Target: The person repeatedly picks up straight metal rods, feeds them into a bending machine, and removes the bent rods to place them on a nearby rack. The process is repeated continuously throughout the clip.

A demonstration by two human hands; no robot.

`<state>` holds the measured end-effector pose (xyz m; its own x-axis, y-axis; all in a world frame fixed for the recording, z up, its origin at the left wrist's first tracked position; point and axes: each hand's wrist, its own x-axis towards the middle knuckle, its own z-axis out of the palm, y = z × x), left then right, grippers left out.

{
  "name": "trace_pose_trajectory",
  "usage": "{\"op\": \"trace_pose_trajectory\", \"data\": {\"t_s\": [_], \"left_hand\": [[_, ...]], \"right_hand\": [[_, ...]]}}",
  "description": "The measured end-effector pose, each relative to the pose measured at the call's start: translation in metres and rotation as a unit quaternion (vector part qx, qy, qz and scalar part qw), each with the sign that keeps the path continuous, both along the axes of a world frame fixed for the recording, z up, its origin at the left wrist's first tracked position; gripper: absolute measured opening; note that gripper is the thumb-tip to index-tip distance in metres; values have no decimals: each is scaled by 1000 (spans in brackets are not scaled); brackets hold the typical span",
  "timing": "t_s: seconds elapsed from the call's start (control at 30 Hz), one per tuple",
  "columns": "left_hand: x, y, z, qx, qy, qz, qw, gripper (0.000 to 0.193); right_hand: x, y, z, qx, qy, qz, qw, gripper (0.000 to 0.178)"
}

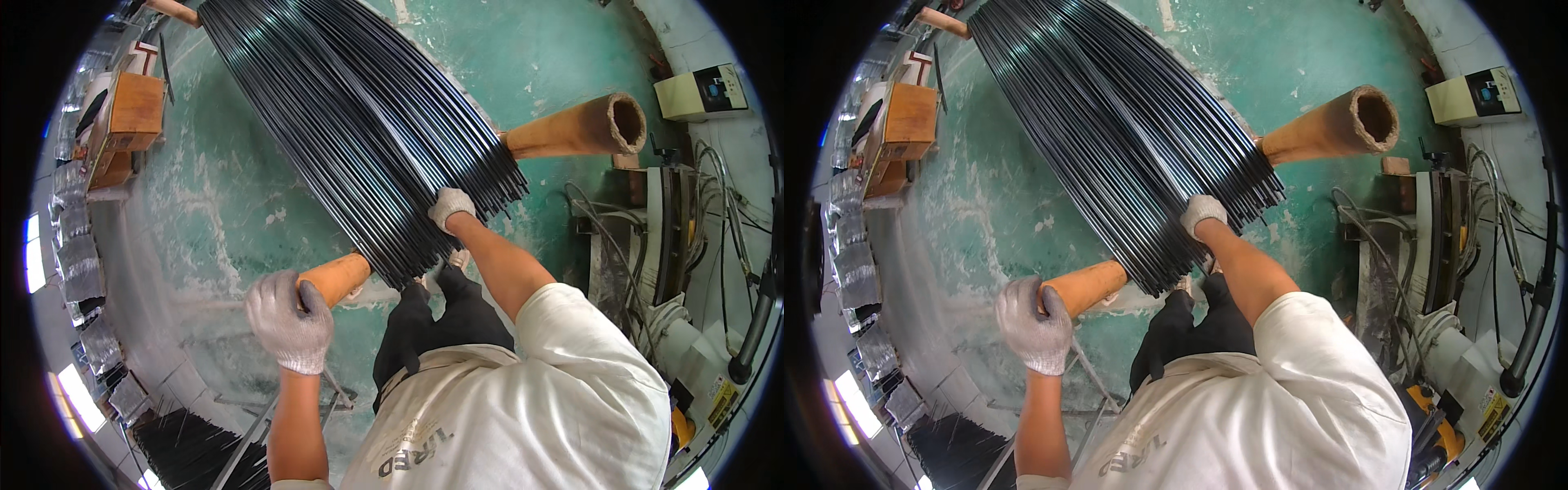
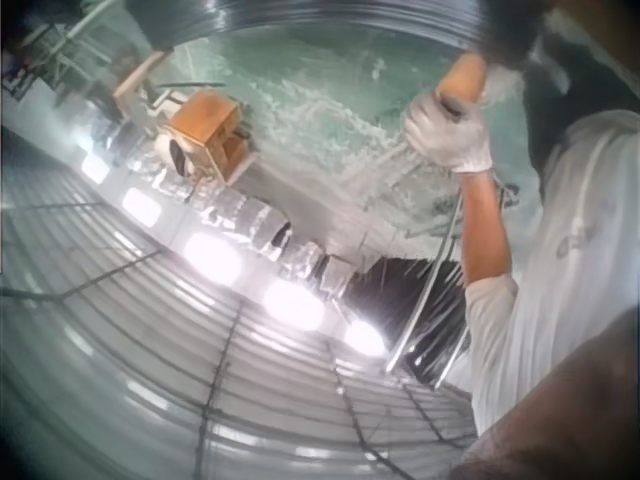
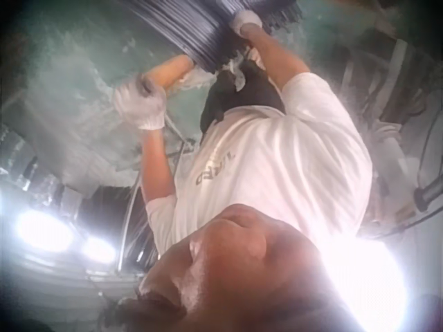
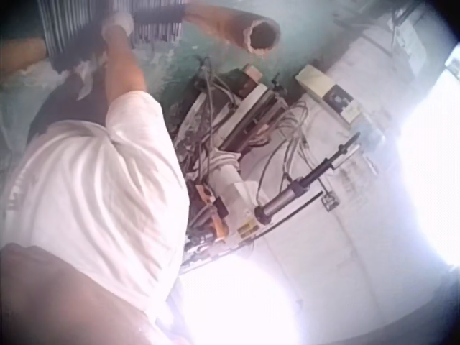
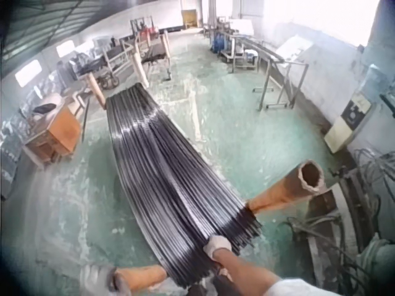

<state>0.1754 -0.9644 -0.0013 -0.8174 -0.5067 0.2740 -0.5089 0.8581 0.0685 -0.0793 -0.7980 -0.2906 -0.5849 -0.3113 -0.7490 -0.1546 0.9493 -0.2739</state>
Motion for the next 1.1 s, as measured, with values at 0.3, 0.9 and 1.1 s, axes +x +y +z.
{"op": "trace_pose_trajectory", "data": {"t_s": [0.3,0.9,1.1], "left_hand": [[9,5,4,8,39,-7,999,18],[-20,118,-209,853,51,99,510,24],[-69,149,-184,937,41,154,312,33]], "right_hand": [[3,36,27,-207,-222,-301,904,73],[441,436,260,192,22,-265,945,47],[560,446,276,206,343,-329,855,28]]}}
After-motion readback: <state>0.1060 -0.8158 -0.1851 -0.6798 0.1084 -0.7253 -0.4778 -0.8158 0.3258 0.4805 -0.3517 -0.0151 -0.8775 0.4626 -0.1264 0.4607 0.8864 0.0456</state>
